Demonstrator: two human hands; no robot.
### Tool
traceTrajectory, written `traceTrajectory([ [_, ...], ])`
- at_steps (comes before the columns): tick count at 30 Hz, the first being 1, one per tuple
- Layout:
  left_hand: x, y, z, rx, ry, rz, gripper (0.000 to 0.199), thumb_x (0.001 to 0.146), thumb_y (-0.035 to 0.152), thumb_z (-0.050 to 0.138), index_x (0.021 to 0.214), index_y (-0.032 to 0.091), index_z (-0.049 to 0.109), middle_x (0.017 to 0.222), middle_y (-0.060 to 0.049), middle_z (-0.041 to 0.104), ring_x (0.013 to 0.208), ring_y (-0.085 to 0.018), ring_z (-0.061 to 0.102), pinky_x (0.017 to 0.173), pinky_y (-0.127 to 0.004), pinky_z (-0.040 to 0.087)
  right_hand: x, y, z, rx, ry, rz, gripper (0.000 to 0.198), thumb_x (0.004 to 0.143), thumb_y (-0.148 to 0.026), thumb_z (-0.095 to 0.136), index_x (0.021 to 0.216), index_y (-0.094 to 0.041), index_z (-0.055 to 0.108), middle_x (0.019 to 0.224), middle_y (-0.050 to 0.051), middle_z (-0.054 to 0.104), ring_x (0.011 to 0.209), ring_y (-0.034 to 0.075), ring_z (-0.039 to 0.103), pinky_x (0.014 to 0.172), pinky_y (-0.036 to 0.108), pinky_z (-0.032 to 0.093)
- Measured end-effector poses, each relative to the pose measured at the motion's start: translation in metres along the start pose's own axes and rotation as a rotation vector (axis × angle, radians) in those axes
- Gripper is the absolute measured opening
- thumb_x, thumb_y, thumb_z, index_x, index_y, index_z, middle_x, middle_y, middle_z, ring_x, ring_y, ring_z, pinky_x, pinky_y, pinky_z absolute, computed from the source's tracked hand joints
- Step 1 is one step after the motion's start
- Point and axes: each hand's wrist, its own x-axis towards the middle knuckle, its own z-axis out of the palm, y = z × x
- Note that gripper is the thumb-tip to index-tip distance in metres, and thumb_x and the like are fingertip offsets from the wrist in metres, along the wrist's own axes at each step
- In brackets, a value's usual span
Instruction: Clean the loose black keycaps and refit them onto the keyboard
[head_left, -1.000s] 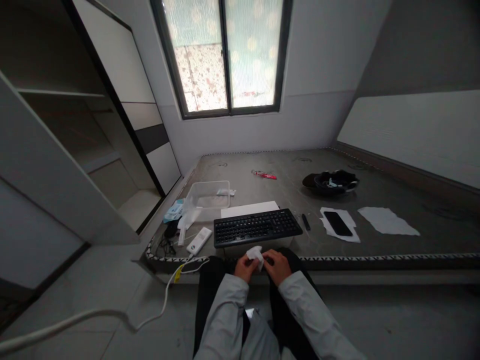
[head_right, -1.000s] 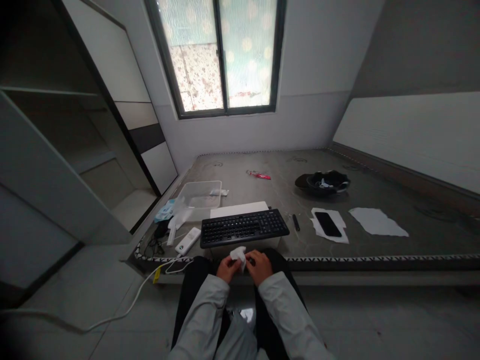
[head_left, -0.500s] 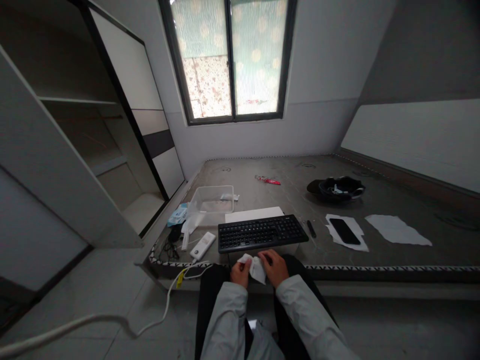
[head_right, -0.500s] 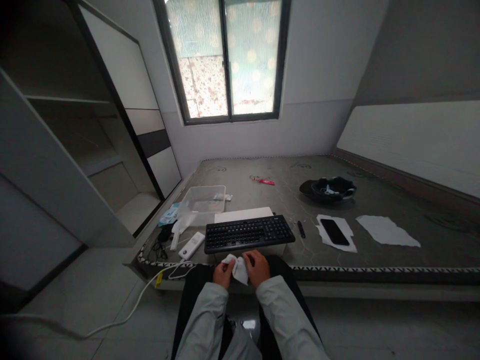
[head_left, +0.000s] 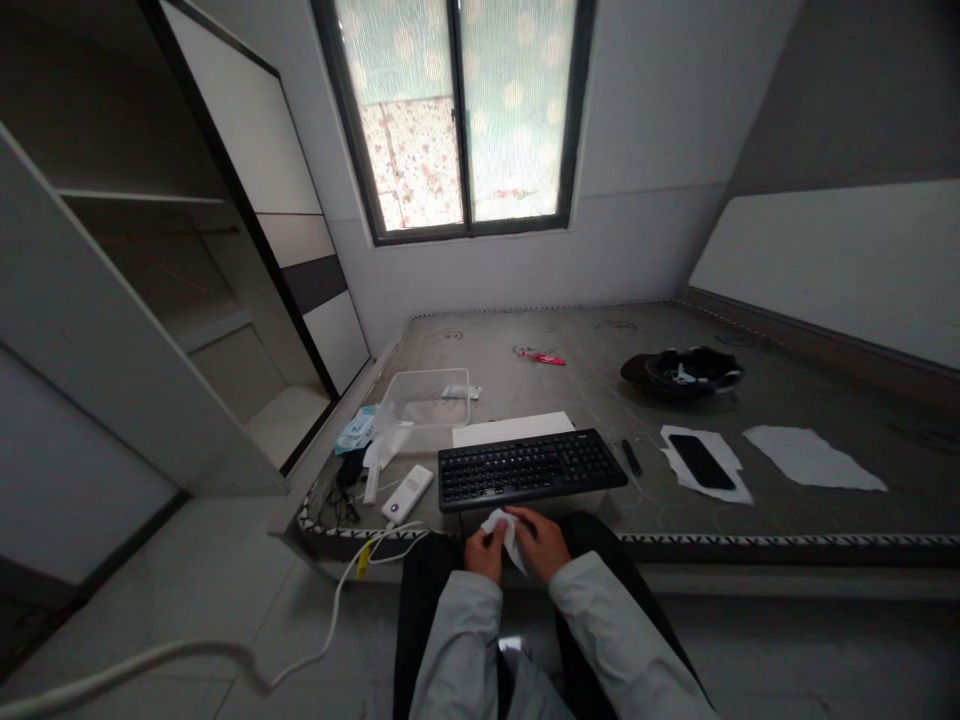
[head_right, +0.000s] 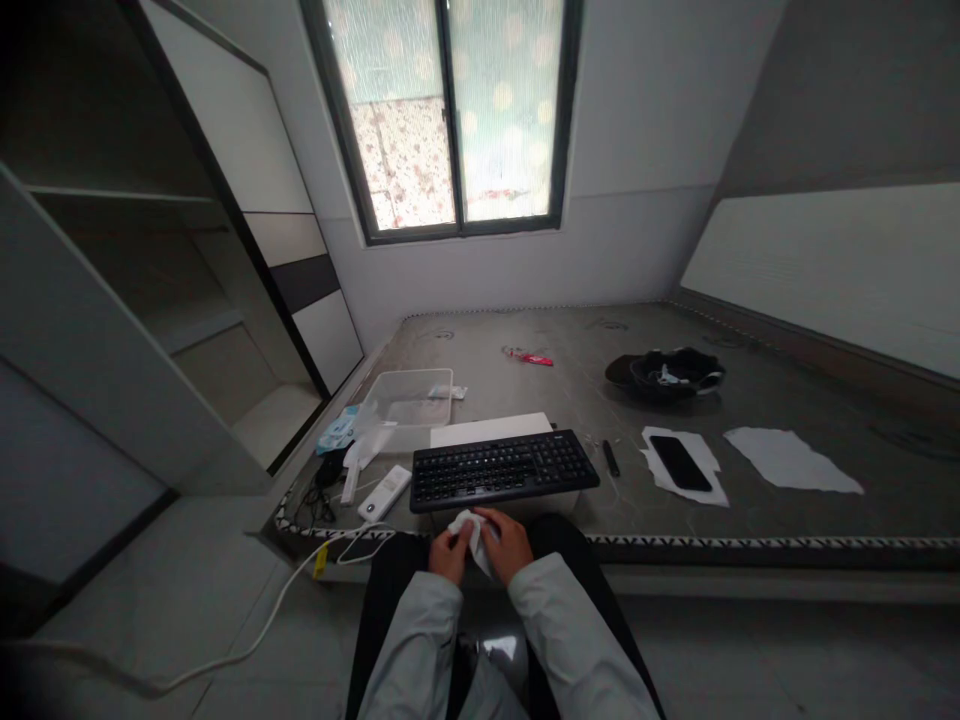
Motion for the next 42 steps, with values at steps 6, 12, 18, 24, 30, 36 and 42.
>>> traceTrajectory([
  [6,0.003,-0.005,0.004,-0.076,0.04,-0.067,0.047,0.05,0.047,0.072,0.079,0.011,0.068,0.075,-0.011,0.071,0.075,-0.026,0.065,0.065,-0.031,0.05,0.004,-0.001,-0.001,0.044,0.04,0.115,0.027,0.074,-0.032,0.051,0.093,-0.019,0.064,0.089,0.006,0.068,0.08,0.021,0.063,0.074,0.031,0.049],
  [12,0.008,-0.019,0.006,-0.091,0.068,-0.018,0.044,0.052,0.046,0.071,0.081,0.013,0.066,0.078,-0.01,0.07,0.077,-0.024,0.065,0.068,-0.03,0.049,0.002,-0.006,-0.001,0.105,-0.033,0.073,0.031,0.07,-0.035,0.058,0.096,-0.019,0.062,0.094,0.006,0.066,0.086,0.021,0.061,0.078,0.032,0.047],
  [18,0.009,-0.021,0.004,-0.025,0.088,-0.011,0.044,0.051,0.047,0.07,0.074,0.01,0.068,0.066,-0.008,0.069,0.066,-0.023,0.063,0.059,-0.029,0.048,-0.002,-0.009,0.0,0.057,-0.034,0.053,0.024,0.07,-0.032,0.058,0.089,-0.02,0.064,0.091,0.005,0.067,0.085,0.022,0.061,0.078,0.033,0.047],
  [24,0.0,-0.003,0.001,-0.044,0.074,0.012,0.04,0.051,0.045,0.071,0.067,0.009,0.07,0.052,-0.003,0.064,0.053,-0.018,0.058,0.052,-0.027,0.046,-0.002,-0.002,-0.001,0.031,-0.008,0.086,0.024,0.073,-0.031,0.052,0.089,-0.02,0.065,0.089,0.005,0.067,0.084,0.021,0.061,0.077,0.033,0.047],
  [30,-0.007,0.01,0.003,-0.162,0.037,0.015,0.039,0.044,0.041,0.076,0.07,0.012,0.07,0.06,-0.005,0.067,0.065,-0.021,0.062,0.062,-0.03,0.049,-0.002,0.004,0.0,-0.007,0.025,0.086,0.023,0.071,-0.034,0.054,0.082,-0.02,0.068,0.082,0.005,0.069,0.078,0.022,0.062,0.072,0.033,0.048],
  [36,-0.005,0.01,0.002,-0.138,-0.02,-0.025,0.038,0.044,0.041,0.076,0.068,0.012,0.068,0.062,-0.005,0.068,0.067,-0.021,0.062,0.063,-0.03,0.049,-0.002,0.003,-0.002,-0.056,0.064,0.137,0.025,0.069,-0.04,0.055,0.073,-0.019,0.069,0.072,0.005,0.07,0.069,0.023,0.064,0.063,0.03,0.048],
  [42,-0.002,0.002,0.002,-0.07,0.002,0.048,0.034,0.046,0.036,0.075,0.069,0.012,0.069,0.059,-0.003,0.066,0.057,-0.017,0.059,0.057,-0.026,0.046,0.0,0.001,-0.007,0.003,-0.024,0.081,0.029,0.076,-0.039,0.049,0.077,-0.02,0.072,0.076,0.006,0.071,0.073,0.024,0.065,0.067,0.033,0.049],
])
